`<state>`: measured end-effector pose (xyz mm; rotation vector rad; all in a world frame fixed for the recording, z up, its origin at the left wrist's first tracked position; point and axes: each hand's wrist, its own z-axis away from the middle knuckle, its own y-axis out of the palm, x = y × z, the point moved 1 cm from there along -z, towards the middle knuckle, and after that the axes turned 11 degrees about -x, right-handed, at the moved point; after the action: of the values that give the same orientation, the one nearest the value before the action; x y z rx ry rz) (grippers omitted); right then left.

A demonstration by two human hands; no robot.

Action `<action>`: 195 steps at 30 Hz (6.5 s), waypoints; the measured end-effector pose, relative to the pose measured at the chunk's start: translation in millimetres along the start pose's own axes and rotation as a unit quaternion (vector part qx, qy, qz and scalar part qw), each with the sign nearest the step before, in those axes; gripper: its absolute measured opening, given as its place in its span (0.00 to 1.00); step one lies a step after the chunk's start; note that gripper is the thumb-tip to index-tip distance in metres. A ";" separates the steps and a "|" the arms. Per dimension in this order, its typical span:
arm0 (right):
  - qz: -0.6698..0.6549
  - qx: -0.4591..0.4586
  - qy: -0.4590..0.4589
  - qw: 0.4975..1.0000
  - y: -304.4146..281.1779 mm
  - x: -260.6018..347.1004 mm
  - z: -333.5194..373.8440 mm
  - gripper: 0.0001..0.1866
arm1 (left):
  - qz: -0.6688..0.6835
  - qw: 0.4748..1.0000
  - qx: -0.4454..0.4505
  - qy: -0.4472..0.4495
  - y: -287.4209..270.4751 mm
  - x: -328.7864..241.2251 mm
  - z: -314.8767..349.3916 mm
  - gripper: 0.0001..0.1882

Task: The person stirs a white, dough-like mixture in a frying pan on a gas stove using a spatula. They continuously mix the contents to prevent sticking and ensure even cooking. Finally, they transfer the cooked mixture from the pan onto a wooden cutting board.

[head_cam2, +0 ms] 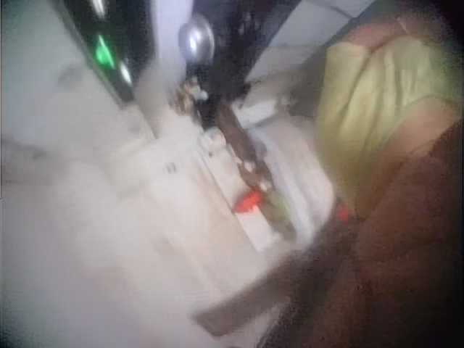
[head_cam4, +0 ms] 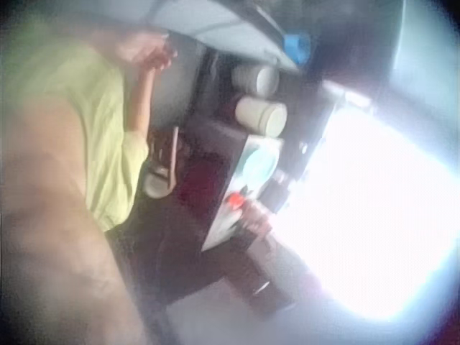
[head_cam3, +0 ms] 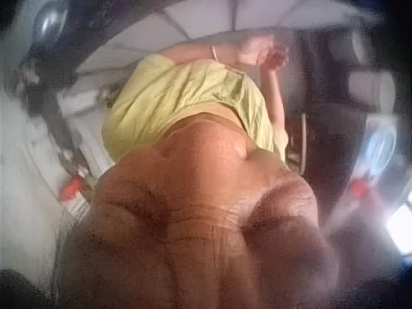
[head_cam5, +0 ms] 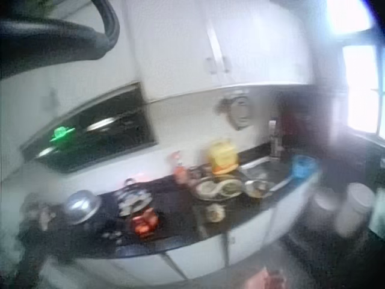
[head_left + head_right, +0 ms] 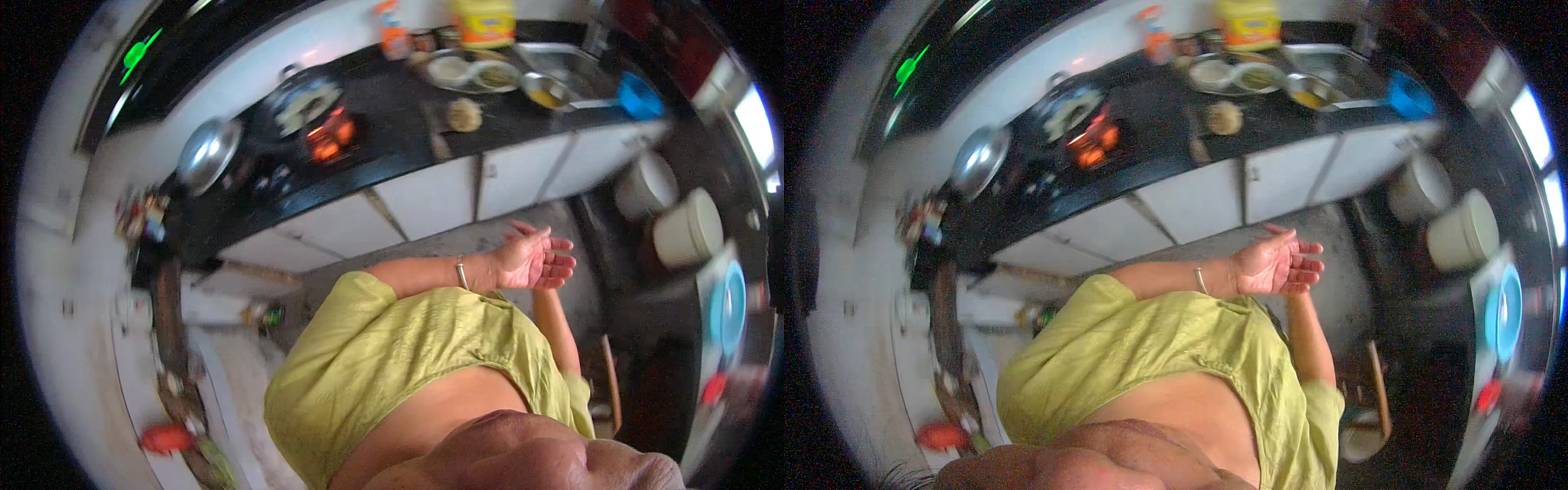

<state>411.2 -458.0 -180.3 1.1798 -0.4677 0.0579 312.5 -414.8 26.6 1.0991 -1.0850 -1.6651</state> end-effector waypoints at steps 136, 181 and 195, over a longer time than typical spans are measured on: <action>0.155 -0.412 -0.177 0.880 -23.4 11.8 146.2 0.08 | 0.043 0.962 -0.269 0.034 -136.3 12.2 78.4 0.22; 0.629 0.251 -0.212 0.704 326.4 -88.7 -114.0 0.15 | 0.258 0.877 -0.176 0.365 -190.6 -33.5 260.1 0.20; 0.792 0.487 -0.343 0.131 501.6 -216.0 -250.4 0.22 | 0.061 0.878 -0.212 0.425 -169.0 -170.3 387.5 0.19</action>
<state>154.1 5.9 102.0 1.1407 -2.7649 2.1212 -41.5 -129.3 -3.3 1.2361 -0.1950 -1.0364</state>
